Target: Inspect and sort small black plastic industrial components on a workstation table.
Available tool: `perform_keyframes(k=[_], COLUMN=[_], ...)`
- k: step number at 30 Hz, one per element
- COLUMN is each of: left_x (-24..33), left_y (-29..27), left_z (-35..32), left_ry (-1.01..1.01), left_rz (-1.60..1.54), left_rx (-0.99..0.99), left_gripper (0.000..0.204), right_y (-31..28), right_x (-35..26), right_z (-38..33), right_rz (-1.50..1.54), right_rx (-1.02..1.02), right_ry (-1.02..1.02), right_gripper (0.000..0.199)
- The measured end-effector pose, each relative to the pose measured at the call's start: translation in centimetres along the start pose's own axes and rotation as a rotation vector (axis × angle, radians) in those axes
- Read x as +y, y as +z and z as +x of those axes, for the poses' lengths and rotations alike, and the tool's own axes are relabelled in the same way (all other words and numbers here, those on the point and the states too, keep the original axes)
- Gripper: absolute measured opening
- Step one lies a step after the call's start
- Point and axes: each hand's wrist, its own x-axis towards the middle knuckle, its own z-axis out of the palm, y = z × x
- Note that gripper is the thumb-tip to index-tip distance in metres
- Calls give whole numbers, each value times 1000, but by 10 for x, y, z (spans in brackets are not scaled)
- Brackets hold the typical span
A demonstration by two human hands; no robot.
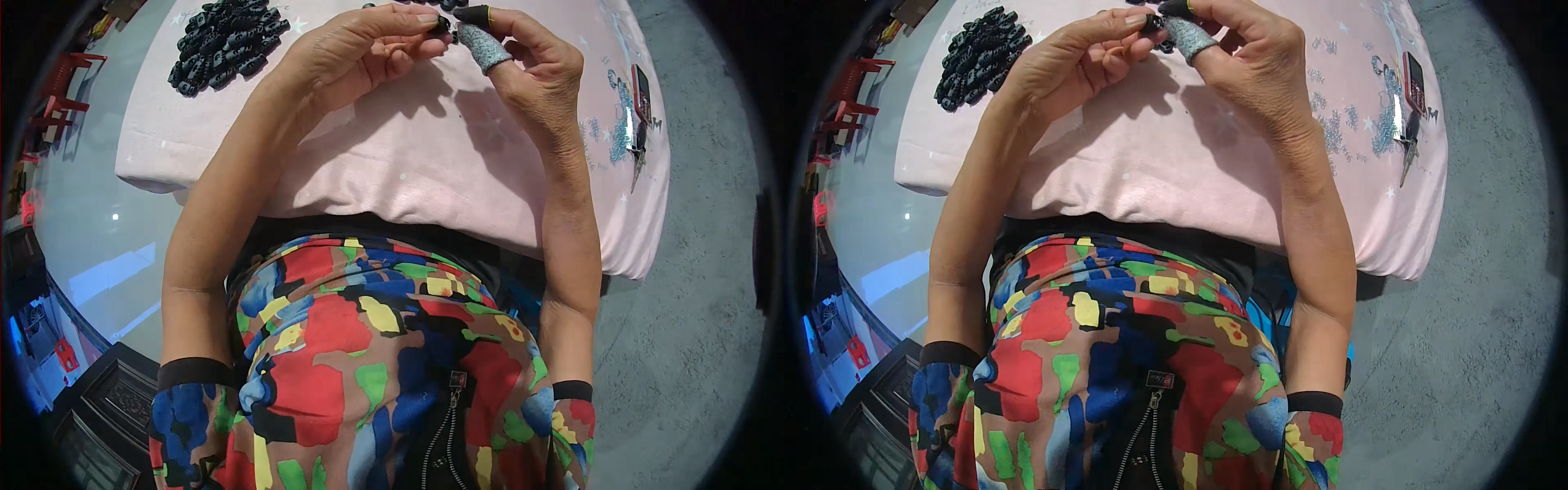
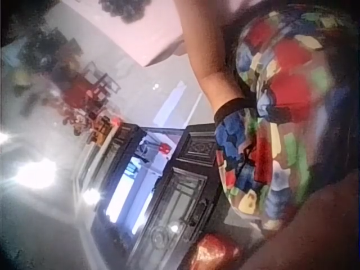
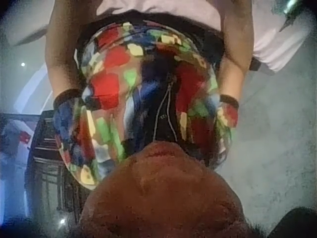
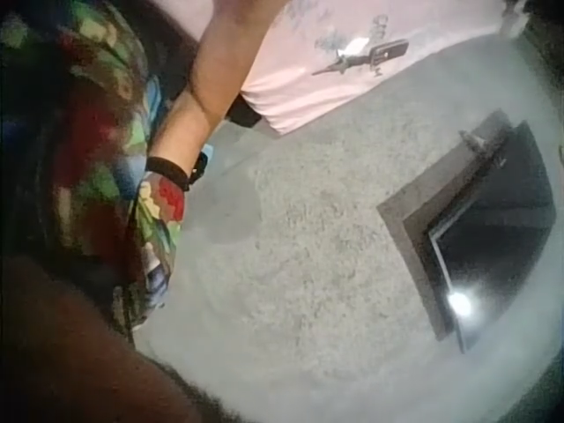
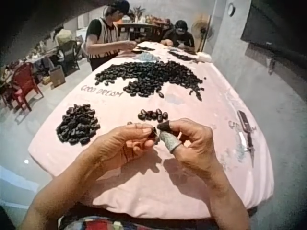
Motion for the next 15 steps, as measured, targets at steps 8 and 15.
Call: perform_keyframes(k=[8, 15], left_x=[-5, -9], left_y=[-4, -2], left_z=[4, 8], left_ry=[18, -22], left_rz=[64, 45], left_rx=[-74, -77], left_gripper=[22, 25], right_y=[0, 23], right_x=[-3, 42], right_z=[0, 19], right_rz=[-101, 128], right_rx=[46, 215], right_ry=[-125, -582], right_gripper=[16, 20])
